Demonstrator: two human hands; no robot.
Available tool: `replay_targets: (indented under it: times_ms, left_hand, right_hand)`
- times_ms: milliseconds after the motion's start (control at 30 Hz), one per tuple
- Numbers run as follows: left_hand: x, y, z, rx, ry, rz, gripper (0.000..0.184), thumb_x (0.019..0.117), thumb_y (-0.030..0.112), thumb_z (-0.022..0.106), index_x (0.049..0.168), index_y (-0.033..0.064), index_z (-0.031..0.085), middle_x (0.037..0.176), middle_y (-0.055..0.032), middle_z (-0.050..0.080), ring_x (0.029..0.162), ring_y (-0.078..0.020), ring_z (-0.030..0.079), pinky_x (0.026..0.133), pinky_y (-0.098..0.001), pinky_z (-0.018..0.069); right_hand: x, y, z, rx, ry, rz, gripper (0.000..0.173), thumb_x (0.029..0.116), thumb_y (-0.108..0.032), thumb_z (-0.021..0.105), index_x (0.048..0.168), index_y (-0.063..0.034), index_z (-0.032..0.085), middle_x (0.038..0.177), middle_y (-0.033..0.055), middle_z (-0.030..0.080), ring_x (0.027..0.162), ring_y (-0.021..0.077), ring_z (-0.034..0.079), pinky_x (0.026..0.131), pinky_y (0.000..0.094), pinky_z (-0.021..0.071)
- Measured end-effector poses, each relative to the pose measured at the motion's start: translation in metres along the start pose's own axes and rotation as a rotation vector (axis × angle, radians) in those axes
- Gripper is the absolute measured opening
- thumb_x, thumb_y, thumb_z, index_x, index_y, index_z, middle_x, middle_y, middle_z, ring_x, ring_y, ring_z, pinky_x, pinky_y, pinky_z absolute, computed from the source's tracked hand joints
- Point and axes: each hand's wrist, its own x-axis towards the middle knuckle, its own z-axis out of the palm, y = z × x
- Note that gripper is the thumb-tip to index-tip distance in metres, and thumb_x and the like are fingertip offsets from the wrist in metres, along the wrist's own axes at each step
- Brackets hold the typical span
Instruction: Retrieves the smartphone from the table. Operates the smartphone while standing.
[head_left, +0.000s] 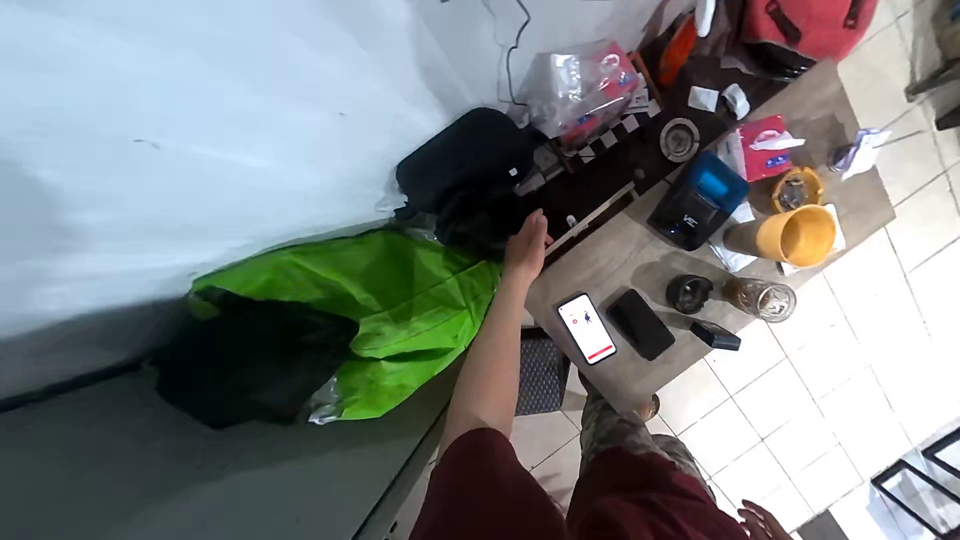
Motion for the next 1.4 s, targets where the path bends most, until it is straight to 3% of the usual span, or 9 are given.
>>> replay_targets:
  times_ms: [67, 167, 300, 367, 500, 700, 1033, 1167, 1400]
  left_hand:
    - [-0.006, 0.0, 0.008, -0.049, -0.071, -0.052, 0.067, 0.1077, 0.06, 0.021, 0.154, 0.0199, 0.047, 0.115, -0.0148, 0.072, 0.107, -0.0287, 0.069, 0.097, -0.0545, 0.0522]
    - [-0.011, 0.006, 0.014, -0.078, -0.257, -0.159, 0.078, 0.1024, 0.071, 0.013, 0.158, 0.0237, 0.043, 0.157, -0.0043, 0.049, 0.143, -0.0268, 0.046, 0.116, -0.0603, 0.0344]
    - [-0.021, 0.02, 0.021, 0.048, -0.314, -0.121, 0.079, 0.1037, 0.069, 0.016, 0.163, 0.0192, 0.031, 0.168, -0.0059, 0.03, 0.155, -0.0244, 0.027, 0.125, -0.0568, 0.0233]
    - [-0.034, 0.026, 0.028, 0.19, -0.098, 0.03, 0.068, 0.1084, 0.056, 0.029, 0.156, 0.0097, 0.043, 0.156, -0.0182, 0.045, 0.148, -0.0336, 0.038, 0.122, -0.0565, 0.029]
    - [-0.089, 0.038, 0.049, 0.253, 0.288, 0.186, 0.051, 0.1015, 0.034, 0.057, 0.145, 0.0062, 0.052, 0.14, -0.0201, 0.057, 0.132, -0.0345, 0.052, 0.112, -0.0542, 0.0418]
    - [-0.187, 0.003, 0.117, 0.035, 0.487, -0.197, 0.082, 0.0883, 0.03, 0.079, 0.152, 0.0003, 0.037, 0.149, -0.0279, 0.044, 0.137, -0.0411, 0.045, 0.112, -0.0538, 0.0407]
    - [-0.216, 0.002, 0.175, 0.277, 0.452, -0.326, 0.138, 0.0647, 0.047, 0.095, 0.164, 0.0088, 0.006, 0.159, -0.03, 0.029, 0.144, -0.0445, 0.036, 0.114, -0.0538, 0.0387]
    - [-0.207, 0.003, 0.192, 0.393, 0.494, -0.412, 0.138, 0.0664, 0.053, 0.092, 0.164, 0.0125, 0.003, 0.155, -0.0289, 0.034, 0.14, -0.0458, 0.042, 0.102, -0.0571, 0.0502]
    - [-0.214, 0.012, 0.202, 0.443, 0.513, -0.411, 0.13, 0.0714, 0.046, 0.091, 0.163, 0.0073, 0.008, 0.154, -0.0301, 0.037, 0.138, -0.0455, 0.044, 0.107, -0.0564, 0.0457]
  right_hand:
    - [-0.004, 0.015, 0.007, 0.022, 0.011, -0.01, 0.039, 0.1066, -0.021, 0.051, 0.14, -0.0009, 0.058, 0.125, 0.016, 0.07, 0.111, 0.022, 0.07, 0.102, 0.0412, 0.0557]
    - [-0.011, 0.037, 0.021, 0.063, 0.028, -0.004, 0.039, 0.1054, -0.023, 0.055, 0.138, -0.0031, 0.06, 0.123, 0.0132, 0.071, 0.111, 0.0185, 0.07, 0.102, 0.0383, 0.0558]
    - [-0.017, 0.056, 0.038, 0.098, 0.034, 0.009, 0.039, 0.1052, -0.023, 0.056, 0.138, -0.003, 0.06, 0.124, 0.0136, 0.072, 0.114, 0.0193, 0.07, 0.103, 0.0392, 0.0547]
    - [-0.018, 0.072, 0.047, 0.109, 0.051, -0.007, 0.039, 0.1053, -0.023, 0.055, 0.138, -0.0038, 0.06, 0.122, 0.0125, 0.072, 0.113, 0.0187, 0.07, 0.103, 0.0396, 0.055]
    - [-0.02, 0.097, 0.07, 0.128, 0.095, -0.008, 0.038, 0.1056, -0.026, 0.055, 0.138, -0.0066, 0.061, 0.119, 0.0102, 0.073, 0.109, 0.0175, 0.071, 0.1, 0.0406, 0.0568]
    - [-0.032, 0.107, 0.099, 0.174, 0.117, -0.066, 0.038, 0.1052, -0.023, 0.054, 0.135, -0.0006, 0.063, 0.128, 0.0165, 0.07, 0.117, 0.0243, 0.069, 0.105, 0.0416, 0.0531]
    - [-0.046, 0.11, 0.098, 0.349, 0.135, 0.012, 0.037, 0.1049, -0.011, 0.053, 0.138, 0.0051, 0.059, 0.13, 0.0231, 0.067, 0.121, 0.0325, 0.066, 0.107, 0.0466, 0.0502]
    - [-0.034, 0.193, 0.129, 0.348, 0.224, -0.098, 0.038, 0.1051, -0.025, 0.055, 0.136, -0.0024, 0.062, 0.123, 0.0128, 0.073, 0.113, 0.0191, 0.07, 0.101, 0.0358, 0.0558]
    - [-0.05, 0.269, 0.151, 0.39, 0.184, -0.08, 0.04, 0.1066, -0.022, 0.053, 0.142, -0.0029, 0.056, 0.128, 0.0172, 0.068, 0.118, 0.0248, 0.067, 0.106, 0.0445, 0.0521]
